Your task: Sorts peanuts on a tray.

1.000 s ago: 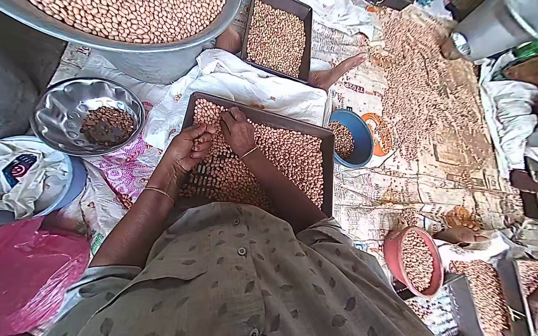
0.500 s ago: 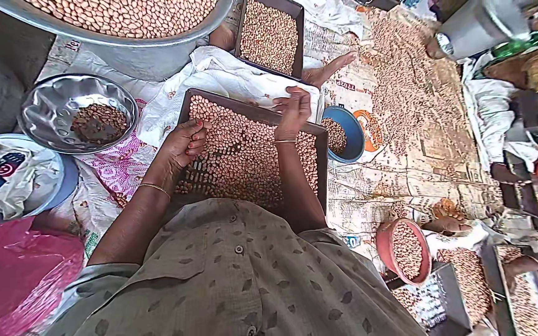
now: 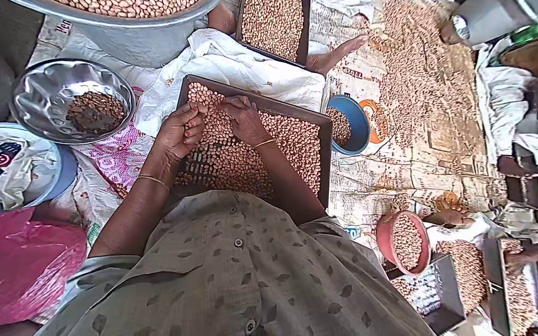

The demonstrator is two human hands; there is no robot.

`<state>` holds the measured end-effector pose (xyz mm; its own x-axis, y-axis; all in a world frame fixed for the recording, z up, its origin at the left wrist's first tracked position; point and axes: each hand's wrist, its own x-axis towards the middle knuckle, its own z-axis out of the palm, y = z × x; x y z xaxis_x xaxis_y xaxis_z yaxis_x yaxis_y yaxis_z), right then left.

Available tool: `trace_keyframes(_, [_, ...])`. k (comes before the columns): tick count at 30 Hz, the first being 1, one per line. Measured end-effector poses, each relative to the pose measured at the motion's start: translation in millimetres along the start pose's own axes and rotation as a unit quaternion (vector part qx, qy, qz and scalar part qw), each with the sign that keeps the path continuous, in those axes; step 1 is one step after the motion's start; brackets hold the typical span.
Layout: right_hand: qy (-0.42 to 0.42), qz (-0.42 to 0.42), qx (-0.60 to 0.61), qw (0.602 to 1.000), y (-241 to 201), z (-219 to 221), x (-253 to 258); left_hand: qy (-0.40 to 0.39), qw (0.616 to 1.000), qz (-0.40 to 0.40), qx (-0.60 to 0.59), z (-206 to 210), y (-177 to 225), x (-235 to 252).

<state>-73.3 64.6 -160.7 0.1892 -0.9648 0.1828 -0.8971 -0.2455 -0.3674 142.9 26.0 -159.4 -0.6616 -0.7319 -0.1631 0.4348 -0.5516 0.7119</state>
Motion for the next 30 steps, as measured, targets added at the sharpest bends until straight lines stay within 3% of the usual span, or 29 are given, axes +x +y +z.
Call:
trace_keyframes(3, [-0.124,0.0,0.141,0.982,5,-26,-15,-0.009,1.0,0.019,-0.019,2,3,0])
trace_keyframes(4, [-0.137,0.015,0.201,0.97,10,-38,-21,-0.011,0.999,0.023,-0.023,3,3,0])
trace_keyframes(6, [-0.082,0.048,0.264,0.96,29,-56,-31,-0.014,0.999,0.027,-0.03,1,2,0])
trace_keyframes(10, [0.021,0.126,0.172,0.977,50,-63,-34,-0.009,0.999,0.025,-0.017,2,2,2])
trace_keyframes(16, [0.085,0.069,0.089,0.99,29,-31,-16,-0.011,1.0,0.025,-0.009,2,3,0])
trace_keyframes(27, [0.059,0.153,0.031,0.986,34,-30,-16,-0.013,0.999,0.029,-0.016,2,3,0])
trace_keyframes(30, [-0.044,0.173,-0.035,0.983,25,-31,-14,-0.011,1.0,0.022,-0.015,4,4,-1])
